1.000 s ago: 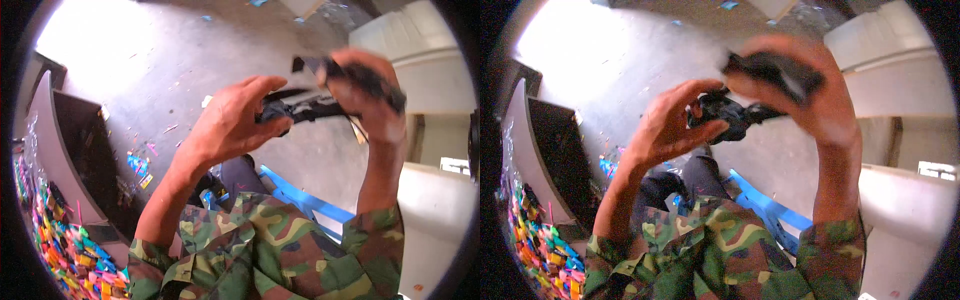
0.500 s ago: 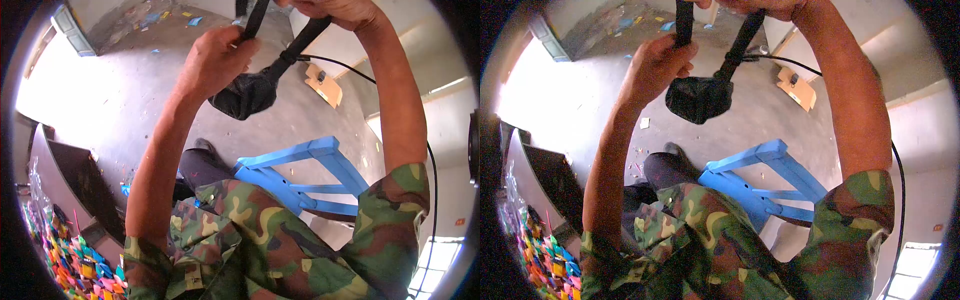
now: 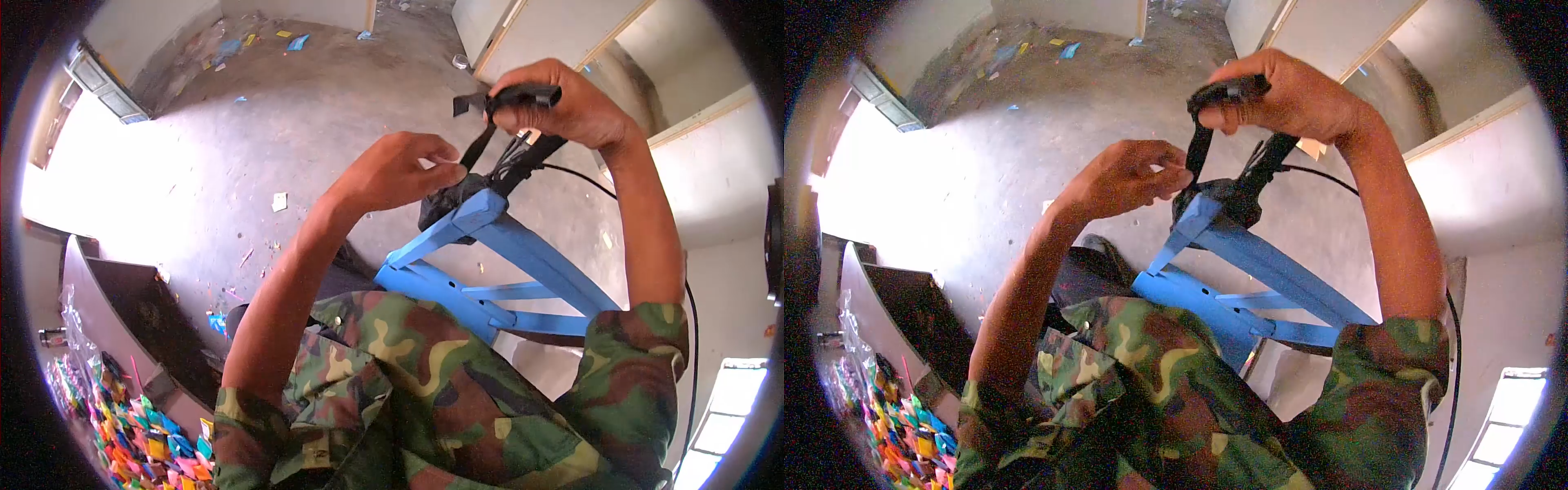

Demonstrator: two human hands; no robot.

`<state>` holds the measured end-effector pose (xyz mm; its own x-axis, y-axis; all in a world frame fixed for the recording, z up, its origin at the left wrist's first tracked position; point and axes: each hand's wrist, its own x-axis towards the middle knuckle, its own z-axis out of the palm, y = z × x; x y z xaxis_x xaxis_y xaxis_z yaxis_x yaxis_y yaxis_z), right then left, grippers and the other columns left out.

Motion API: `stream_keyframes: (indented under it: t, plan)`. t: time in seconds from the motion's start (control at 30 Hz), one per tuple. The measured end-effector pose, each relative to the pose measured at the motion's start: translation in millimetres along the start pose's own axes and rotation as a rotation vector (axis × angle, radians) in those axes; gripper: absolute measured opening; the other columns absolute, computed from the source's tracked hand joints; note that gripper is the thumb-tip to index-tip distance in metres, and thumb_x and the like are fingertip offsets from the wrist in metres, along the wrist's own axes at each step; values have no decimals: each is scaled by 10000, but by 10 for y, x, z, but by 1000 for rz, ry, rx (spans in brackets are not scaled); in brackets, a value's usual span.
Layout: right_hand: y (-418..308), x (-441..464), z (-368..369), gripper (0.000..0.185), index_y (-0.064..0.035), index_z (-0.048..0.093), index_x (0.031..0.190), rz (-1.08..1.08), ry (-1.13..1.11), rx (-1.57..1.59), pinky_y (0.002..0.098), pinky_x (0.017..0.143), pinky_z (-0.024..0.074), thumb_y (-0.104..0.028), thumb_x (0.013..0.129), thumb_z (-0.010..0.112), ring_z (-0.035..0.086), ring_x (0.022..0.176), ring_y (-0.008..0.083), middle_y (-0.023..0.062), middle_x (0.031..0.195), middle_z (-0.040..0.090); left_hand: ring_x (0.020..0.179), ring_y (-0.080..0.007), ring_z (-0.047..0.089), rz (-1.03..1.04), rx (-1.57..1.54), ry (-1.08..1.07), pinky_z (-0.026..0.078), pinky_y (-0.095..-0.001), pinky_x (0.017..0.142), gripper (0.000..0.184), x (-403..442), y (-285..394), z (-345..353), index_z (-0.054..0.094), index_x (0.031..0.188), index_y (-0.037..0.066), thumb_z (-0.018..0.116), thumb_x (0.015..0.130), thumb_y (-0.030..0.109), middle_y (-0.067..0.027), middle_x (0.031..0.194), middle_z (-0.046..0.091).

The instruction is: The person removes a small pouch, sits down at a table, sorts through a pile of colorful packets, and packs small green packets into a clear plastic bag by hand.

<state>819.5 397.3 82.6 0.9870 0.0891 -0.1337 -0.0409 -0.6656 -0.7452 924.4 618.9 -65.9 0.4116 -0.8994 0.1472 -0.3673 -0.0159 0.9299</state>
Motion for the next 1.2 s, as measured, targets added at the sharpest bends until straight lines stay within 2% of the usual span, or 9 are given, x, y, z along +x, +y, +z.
stream_keyframes:
  t: [0.03, 0.13, 0.3, 0.37, 0.47, 0.7, 0.9, 1.1, 1.2]
  plan:
    - [22, -84, 5, 289, -40, 761, 1110, 17, -22, 12, 262, 815, 549, -172, 880, 879, 669, 846, 106, 27, 937, 755, 852, -266, 765, -20, -14, -14, 586, -368, 779, 377, 0, -49, 21, 774, 1069, 4, 740, 957, 362, -161, 971, 789]
    - [261, -217, 108, 271, -65, 790, 1075, -4, -76, 37, 279, 830, 552, -148, 842, 901, 686, 843, 91, 30, 916, 774, 875, -269, 773, -182, -9, -8, 584, -369, 781, 372, -240, -1, 15, 778, 1055, 6, 737, 960, 362, -172, 970, 789]
    - [479, -287, 294, 258, -20, 792, 1058, 66, -288, 73, 281, 794, 540, -50, 815, 874, 674, 822, 100, 22, 894, 766, 820, -288, 767, -206, 287, -129, 574, -384, 734, 316, -829, -228, 120, 757, 945, 7, 735, 942, 321, -189, 825, 745]
    - [513, -338, 317, 273, -31, 786, 1099, 93, -370, 1, 302, 768, 541, -111, 845, 843, 679, 833, 94, 20, 931, 787, 818, -313, 762, -209, 308, -140, 579, -406, 733, 260, -1052, -291, 372, 750, 925, 31, 737, 923, 290, -174, 829, 746]
    - [605, -435, 384, 289, -20, 778, 1110, 118, -422, 17, 305, 760, 540, -92, 836, 834, 668, 821, 100, 17, 921, 779, 879, -312, 774, -147, 265, -74, 610, -430, 738, 315, -1141, -120, 715, 697, 1146, 29, 777, 908, 220, -192, 1026, 747]
    - [733, -504, 518, 304, 13, 761, 1104, 212, -508, 61, 301, 737, 524, 24, 804, 807, 613, 790, 80, 14, 877, 752, 784, -365, 757, 96, 419, 165, 608, -457, 674, 546, -1150, 219, 1264, 542, 1394, -8, 763, 944, 209, -240, 1130, 719]
    - [809, -489, 670, 237, 21, 756, 1084, 178, -599, -19, 296, 747, 537, -12, 852, 789, 610, 797, 71, 9, 899, 774, 688, -366, 733, -51, 51, 154, 578, -474, 602, 386, -822, -15, 1547, 572, 1241, 6, 744, 968, 217, -195, 864, 718]
    - [811, -542, 674, 225, -1, 763, 1124, 187, -596, 60, 305, 759, 547, -53, 905, 765, 619, 823, 72, 19, 947, 786, 682, -443, 685, 43, 175, 285, 522, -517, 588, 259, -715, 1, 1646, 598, 1110, 1, 741, 966, 162, -225, 777, 694]
    - [781, -590, 568, 213, -21, 770, 1121, 191, -487, 52, 318, 704, 540, -108, 929, 741, 632, 733, 109, 6, 903, 772, 680, -453, 677, -140, -4, 216, 513, -527, 578, 247, -812, -8, 1586, 569, 1062, -13, 726, 976, 157, -237, 775, 687]
